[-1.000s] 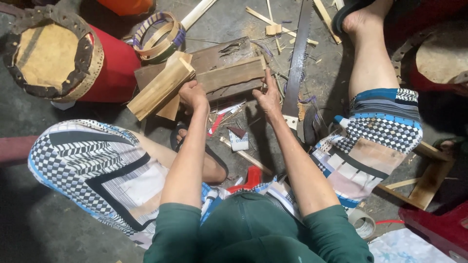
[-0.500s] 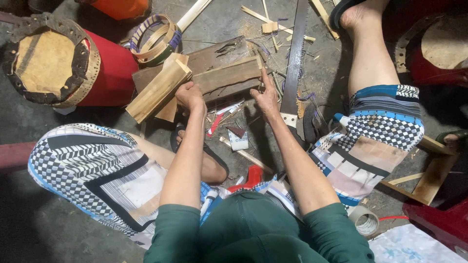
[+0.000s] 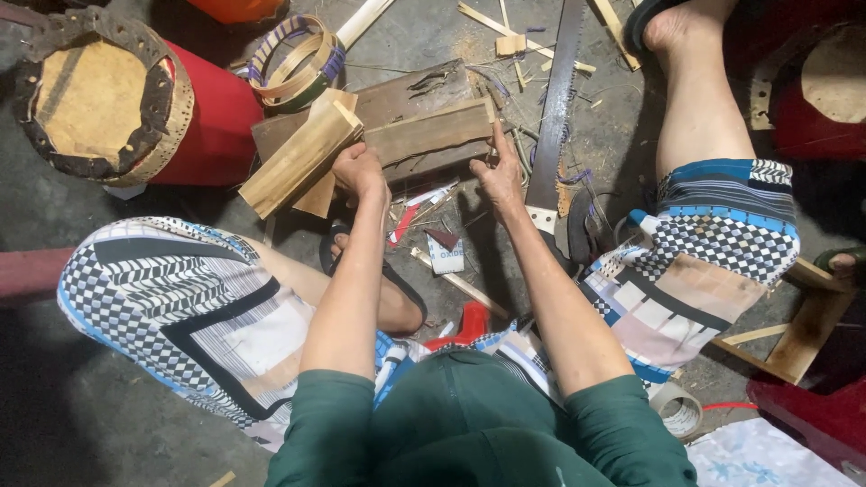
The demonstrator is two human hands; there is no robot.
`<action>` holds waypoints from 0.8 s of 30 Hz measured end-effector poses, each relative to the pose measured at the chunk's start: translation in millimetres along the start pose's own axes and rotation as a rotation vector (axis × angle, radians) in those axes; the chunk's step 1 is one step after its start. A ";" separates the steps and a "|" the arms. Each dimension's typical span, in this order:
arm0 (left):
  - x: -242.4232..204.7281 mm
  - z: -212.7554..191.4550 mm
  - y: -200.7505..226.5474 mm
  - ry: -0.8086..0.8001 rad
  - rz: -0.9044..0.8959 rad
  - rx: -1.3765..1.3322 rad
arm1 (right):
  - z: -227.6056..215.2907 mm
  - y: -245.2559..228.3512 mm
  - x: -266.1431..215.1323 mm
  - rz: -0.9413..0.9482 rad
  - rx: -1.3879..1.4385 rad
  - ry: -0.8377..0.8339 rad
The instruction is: The person sits on the floor and handles several small wooden planks and a circular wooden frame. They pick up and inspect the planks, then use a hand saw to cut a piece of wood. The person also handles a circular wooden frame with purple tape and places it on the floor.
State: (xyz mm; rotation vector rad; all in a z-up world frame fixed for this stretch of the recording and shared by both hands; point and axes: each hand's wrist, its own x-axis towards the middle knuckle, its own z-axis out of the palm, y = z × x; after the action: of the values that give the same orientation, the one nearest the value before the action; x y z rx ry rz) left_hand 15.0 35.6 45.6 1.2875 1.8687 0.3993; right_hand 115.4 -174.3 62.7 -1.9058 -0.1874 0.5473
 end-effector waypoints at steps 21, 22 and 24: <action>61.1 55.6 -46.7 0.025 0.049 -0.112 | -44.3 13.0 -40.8 0.011 -0.305 0.185; 40.7 41.8 -35.2 0.009 0.056 -0.113 | -53.0 27.9 -50.4 0.012 -0.308 0.202; 4.2 10.9 -9.5 0.032 0.037 -0.056 | -67.0 54.8 -65.4 0.161 -0.510 0.256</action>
State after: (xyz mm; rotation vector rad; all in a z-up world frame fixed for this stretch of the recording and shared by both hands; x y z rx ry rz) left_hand 16.7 33.3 30.8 1.2867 1.8491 0.4915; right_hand 81.5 -276.8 51.7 -2.4828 -0.0027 0.3764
